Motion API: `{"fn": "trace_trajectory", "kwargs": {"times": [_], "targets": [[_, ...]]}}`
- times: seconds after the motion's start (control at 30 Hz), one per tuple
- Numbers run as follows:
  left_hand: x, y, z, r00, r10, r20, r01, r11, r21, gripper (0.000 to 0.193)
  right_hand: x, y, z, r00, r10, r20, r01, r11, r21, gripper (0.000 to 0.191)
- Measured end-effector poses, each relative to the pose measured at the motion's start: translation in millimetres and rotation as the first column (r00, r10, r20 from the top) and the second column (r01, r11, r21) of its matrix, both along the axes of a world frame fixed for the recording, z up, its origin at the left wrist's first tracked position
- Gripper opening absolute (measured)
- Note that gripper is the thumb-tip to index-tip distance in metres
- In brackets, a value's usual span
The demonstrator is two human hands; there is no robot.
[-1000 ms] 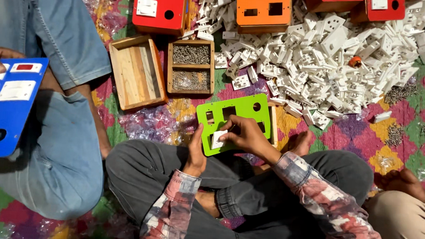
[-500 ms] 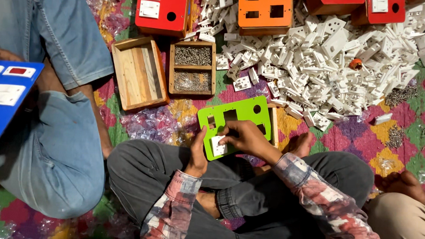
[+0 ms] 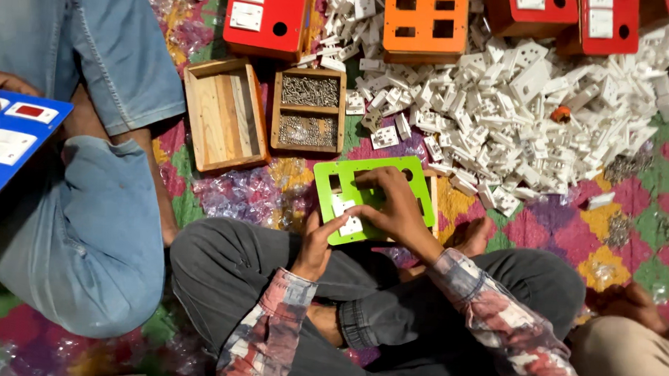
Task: The person sits on the floor and assembles electrical switch boards, pressing white switch and socket modules into the cut-out openings of colored faceplates. They pick modules from a large pile and from a wooden parts tray, fit them into red and green boards, and set completed boards aside.
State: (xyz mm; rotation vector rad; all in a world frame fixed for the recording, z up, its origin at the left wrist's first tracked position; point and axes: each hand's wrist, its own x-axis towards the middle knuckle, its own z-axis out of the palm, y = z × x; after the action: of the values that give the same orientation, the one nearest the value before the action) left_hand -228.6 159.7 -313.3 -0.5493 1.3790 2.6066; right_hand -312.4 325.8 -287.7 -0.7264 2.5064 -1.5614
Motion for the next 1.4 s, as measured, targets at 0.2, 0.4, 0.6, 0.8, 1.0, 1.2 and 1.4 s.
{"fn": "trace_trajectory", "kwargs": {"times": [0.2,0.4,0.6,0.8,1.0,1.2,1.4], "targets": [[-3.1,6.4,8.0,0.998,-0.042,-0.044,0.042,0.999,0.019,0.038,-25.9,14.7,-2.1,0.94,-0.174,0.294,0.235,0.954,-0.188,0.019],[-12.7,16.0,-8.4,0.997,-0.075,-0.028,0.07,0.989,-0.129,0.046,-32.2,4.0,-3.8,0.947,-0.3,0.11,0.306,0.952,-0.033,0.018],[-12.7,-1.8,-15.6,0.962,0.035,-0.271,-0.255,0.469,-0.846,0.078,-47.8,-51.1,-10.3,0.983,-0.101,-0.156,0.124,0.982,0.143,0.016],[-9.2,-22.3,-14.4,0.985,0.06,-0.161,-0.165,0.598,-0.784,0.078,-133.7,-139.6,-23.3,0.894,0.126,-0.43,0.015,0.951,0.31,0.015],[-19.1,-38.0,-28.6,0.996,0.006,-0.089,-0.068,0.698,-0.713,0.052,-193.4,-206.2,-42.4,0.888,0.123,-0.443,0.127,0.86,0.494,0.02],[-24.2,-45.5,-37.4,0.998,-0.019,-0.058,-0.024,0.756,-0.654,0.047,-194.6,-229.6,-67.3,0.949,-0.03,-0.314,0.178,0.873,0.454,0.015],[-22.9,-44.3,-40.2,0.995,-0.091,0.027,0.087,0.751,-0.655,0.051,-196.0,-224.8,-73.5,0.899,0.023,-0.438,0.178,0.893,0.413,0.015]]}}
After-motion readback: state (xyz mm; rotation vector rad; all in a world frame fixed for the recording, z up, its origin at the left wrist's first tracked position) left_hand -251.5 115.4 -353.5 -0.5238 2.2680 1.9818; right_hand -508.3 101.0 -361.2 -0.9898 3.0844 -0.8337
